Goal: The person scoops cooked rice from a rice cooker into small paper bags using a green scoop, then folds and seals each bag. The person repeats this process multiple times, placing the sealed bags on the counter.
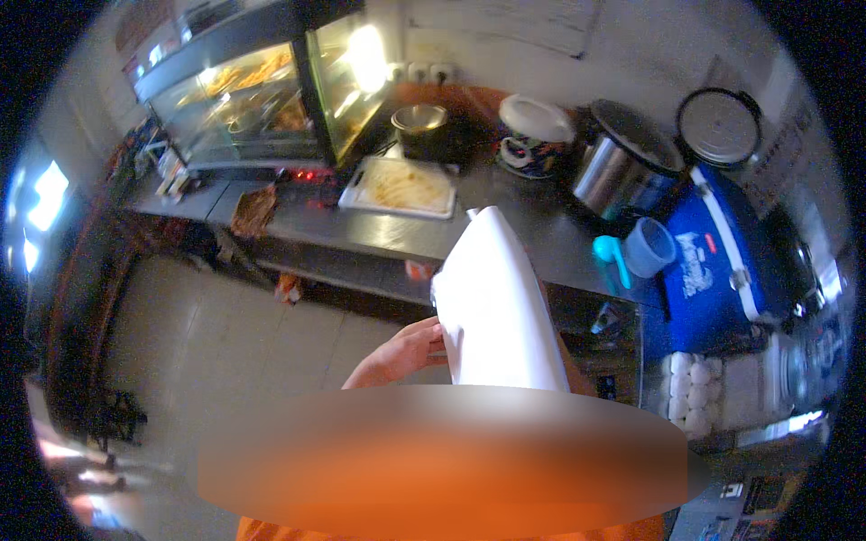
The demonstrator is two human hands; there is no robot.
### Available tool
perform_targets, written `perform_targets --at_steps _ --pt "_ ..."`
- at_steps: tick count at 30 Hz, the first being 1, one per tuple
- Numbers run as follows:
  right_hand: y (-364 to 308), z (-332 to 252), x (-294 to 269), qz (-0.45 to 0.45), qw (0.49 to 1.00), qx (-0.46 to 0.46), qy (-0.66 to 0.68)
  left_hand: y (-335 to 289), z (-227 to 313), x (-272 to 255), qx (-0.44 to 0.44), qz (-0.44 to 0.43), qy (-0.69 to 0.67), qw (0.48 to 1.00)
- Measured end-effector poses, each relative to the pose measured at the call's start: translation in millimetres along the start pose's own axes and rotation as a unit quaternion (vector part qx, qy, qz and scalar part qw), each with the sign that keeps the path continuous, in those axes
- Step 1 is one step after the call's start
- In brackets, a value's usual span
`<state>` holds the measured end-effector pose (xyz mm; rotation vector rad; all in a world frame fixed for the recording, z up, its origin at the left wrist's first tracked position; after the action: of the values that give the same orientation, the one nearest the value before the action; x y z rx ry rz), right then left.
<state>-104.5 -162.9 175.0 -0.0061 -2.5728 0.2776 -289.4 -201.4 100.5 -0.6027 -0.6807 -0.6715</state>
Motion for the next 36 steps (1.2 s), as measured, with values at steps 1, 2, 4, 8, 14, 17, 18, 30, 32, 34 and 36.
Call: perform_targets --at_steps 1,2,4,8,14,17,18,30,32,34,36 --pt "-5.0 -13.7 -21.4 0.02 0.999 -0.023 -0.012 11.6 1.6 17.1 0.025 0.016 0.022 0.999" --pt "-10.1 -26.3 -42.9 0.042 0.998 -0.045 -0.028 19.9 7.9 30.3 0.08 0.052 0.031 0.995" --pt "-20.7 -57.5 -83.8 0.088 0.989 -0.093 -0.078 35.8 19.4 55.1 0.155 0.137 0.112 0.972" --pt "-61.8 -128.1 -129.4 0.166 0.909 -0.208 -0.32 58.8 20.5 114.1 0.222 0.135 0.081 0.962" --pt "-106.9 -87.2 -97.2 -0.048 0.918 -0.178 -0.35 109.0 -14.0 204.3 0.222 0.116 0.215 0.944" --pt "-109.6 -61.4 -114.2 -0.024 0.97 -0.135 -0.201 122.8 -25.0 215.7 0.222 0.124 0.185 0.949" --pt "-108.0 -57.1 -119.1 -0.015 0.975 -0.125 -0.185 126.4 -22.4 221.9 0.24 0.119 0.222 0.938" --pt "-86.0 -88.8 -151.0 -0.056 0.977 -0.162 0.13 137.1 -17.7 284.6 0.202 -0.049 0.308 0.928" --pt "-74.6 -77.1 -152.2 -0.094 0.974 -0.101 0.179 143.4 -4.0 286.7 0.273 0.022 0.453 0.848" --pt "-63.6 -78.2 -160.9 -0.07 0.983 -0.117 0.119 142.5 9.3 302.2 0.421 0.068 0.602 0.675" --pt "-52.8 -83.8 -166.4 -0.03 0.971 -0.12 0.203 141.3 24.2 310.3 0.579 0.092 0.61 0.533"
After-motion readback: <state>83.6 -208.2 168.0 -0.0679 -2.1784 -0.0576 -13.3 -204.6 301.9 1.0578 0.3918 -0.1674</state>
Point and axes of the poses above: each hand's wrist, its own y-axis towards the middle knuckle, its own x-axis out of the palm, z = x × y, the point moved 9 cm from there along y, towards the middle knuckle, and after that the axes turned 4 degrees about -x, right-handed, at the moved point
